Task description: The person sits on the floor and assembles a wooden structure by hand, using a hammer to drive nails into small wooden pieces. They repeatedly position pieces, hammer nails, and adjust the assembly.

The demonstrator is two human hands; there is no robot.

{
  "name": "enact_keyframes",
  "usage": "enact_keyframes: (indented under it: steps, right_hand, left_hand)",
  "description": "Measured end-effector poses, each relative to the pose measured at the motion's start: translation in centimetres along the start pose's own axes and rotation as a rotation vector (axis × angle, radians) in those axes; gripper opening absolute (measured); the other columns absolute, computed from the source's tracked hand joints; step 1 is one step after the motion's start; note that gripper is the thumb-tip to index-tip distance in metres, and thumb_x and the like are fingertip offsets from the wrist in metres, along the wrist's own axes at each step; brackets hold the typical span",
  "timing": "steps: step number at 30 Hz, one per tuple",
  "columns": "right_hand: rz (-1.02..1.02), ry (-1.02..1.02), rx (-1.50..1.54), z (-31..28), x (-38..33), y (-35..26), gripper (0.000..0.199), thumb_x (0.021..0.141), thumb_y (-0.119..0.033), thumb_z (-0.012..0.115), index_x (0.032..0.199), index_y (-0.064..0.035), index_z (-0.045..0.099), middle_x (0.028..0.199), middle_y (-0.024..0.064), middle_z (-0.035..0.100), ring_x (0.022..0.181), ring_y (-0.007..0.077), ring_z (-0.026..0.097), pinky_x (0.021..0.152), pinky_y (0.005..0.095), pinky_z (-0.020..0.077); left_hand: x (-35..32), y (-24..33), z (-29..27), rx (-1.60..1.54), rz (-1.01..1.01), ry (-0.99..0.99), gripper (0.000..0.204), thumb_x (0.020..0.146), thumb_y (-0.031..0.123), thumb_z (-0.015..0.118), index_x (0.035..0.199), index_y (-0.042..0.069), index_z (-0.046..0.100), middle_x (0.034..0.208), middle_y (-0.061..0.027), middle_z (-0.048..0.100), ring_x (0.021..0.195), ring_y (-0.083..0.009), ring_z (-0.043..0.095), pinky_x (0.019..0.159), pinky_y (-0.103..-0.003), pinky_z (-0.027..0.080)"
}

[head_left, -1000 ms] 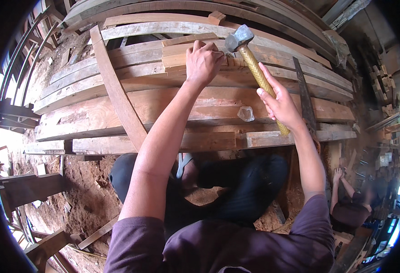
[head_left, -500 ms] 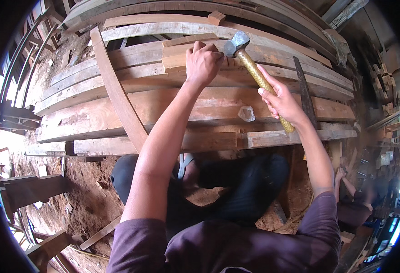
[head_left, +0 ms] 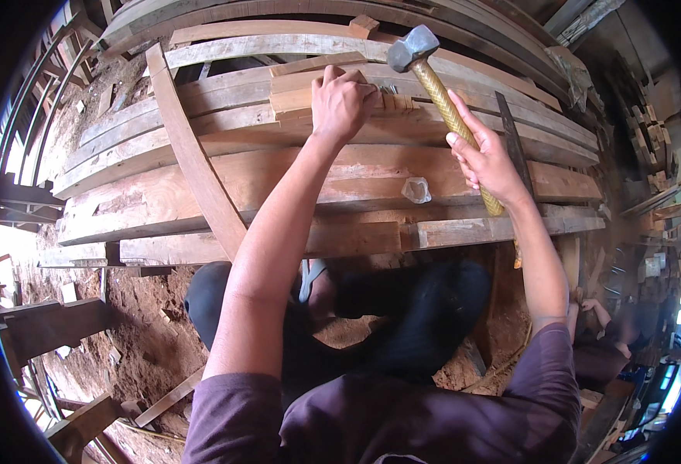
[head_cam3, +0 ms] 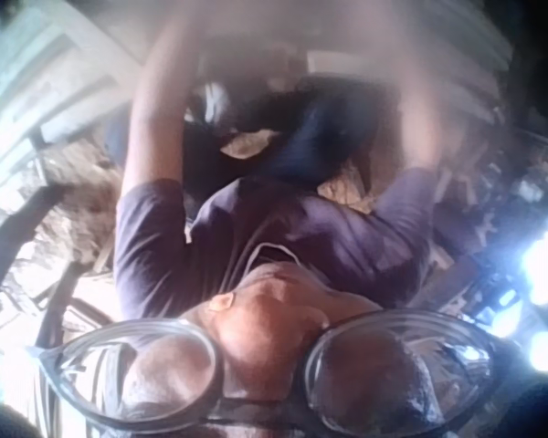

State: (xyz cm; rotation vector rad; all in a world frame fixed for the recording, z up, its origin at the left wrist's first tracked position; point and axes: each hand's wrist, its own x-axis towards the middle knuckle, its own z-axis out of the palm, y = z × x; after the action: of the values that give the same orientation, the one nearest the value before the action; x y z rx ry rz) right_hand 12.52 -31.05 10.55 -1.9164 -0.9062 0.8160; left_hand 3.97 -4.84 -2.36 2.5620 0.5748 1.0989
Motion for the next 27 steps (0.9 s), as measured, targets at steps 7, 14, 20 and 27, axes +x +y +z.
enact_keyframes:
  steps: [7, 14, 20, 27]
  right_hand:
    - [0.086, -0.024, -0.084, 0.29, 0.47, -0.16, 0.075, 0.114, -0.023, 0.065, 0.177, -0.0401, 0.029, 0.084, -0.0061, 0.047, 0.053, 0.0008, 0.039, 0.047, 0.0190, 0.0399]
    - [0.097, -0.067, -0.166, 0.42, 0.28, 0.01, 0.074, 0.114, -0.023, 0.066, 0.178, -0.0357, 0.030, 0.085, -0.0061, 0.048, 0.053, 0.0000, 0.038, 0.047, 0.0189, 0.0400]
    - [0.010, 0.000, 0.022, 0.61, -0.01, -0.08, 0.075, 0.114, -0.020, 0.065, 0.178, -0.0359, 0.030, 0.082, -0.0074, 0.046, 0.054, 0.0010, 0.038, 0.047, 0.0212, 0.0405]
    - [0.070, -0.040, -0.018, 0.60, -0.10, -0.91, 0.074, 0.115, -0.023, 0.064, 0.178, -0.0373, 0.028, 0.084, -0.0064, 0.047, 0.052, 0.0001, 0.038, 0.044, 0.0189, 0.0384]
  left_hand:
    - [0.01, -0.16, -0.07, -0.028, 0.007, -0.002, 0.020, 0.095, 0.038, 0.078, 0.099, 0.022, 0.090, 0.108, 0.0048, 0.078, 0.118, -0.0275, 0.062, 0.098, -0.049, 0.048]
    - [0.18, 0.28, -0.45, -0.010, -0.027, -0.021, 0.022, 0.096, 0.040, 0.077, 0.100, 0.024, 0.091, 0.110, 0.0027, 0.079, 0.120, -0.0285, 0.064, 0.103, -0.048, 0.048]
    - [0.27, 0.00, -0.29, -0.021, -0.021, -0.007, 0.023, 0.095, 0.041, 0.077, 0.098, 0.022, 0.091, 0.108, 0.0014, 0.080, 0.119, -0.0302, 0.064, 0.100, -0.049, 0.049]
    - [0.34, -0.23, 0.08, -0.036, 0.006, 0.024, 0.023, 0.095, 0.039, 0.077, 0.096, 0.020, 0.090, 0.107, 0.0011, 0.080, 0.118, -0.0300, 0.063, 0.097, -0.050, 0.048]
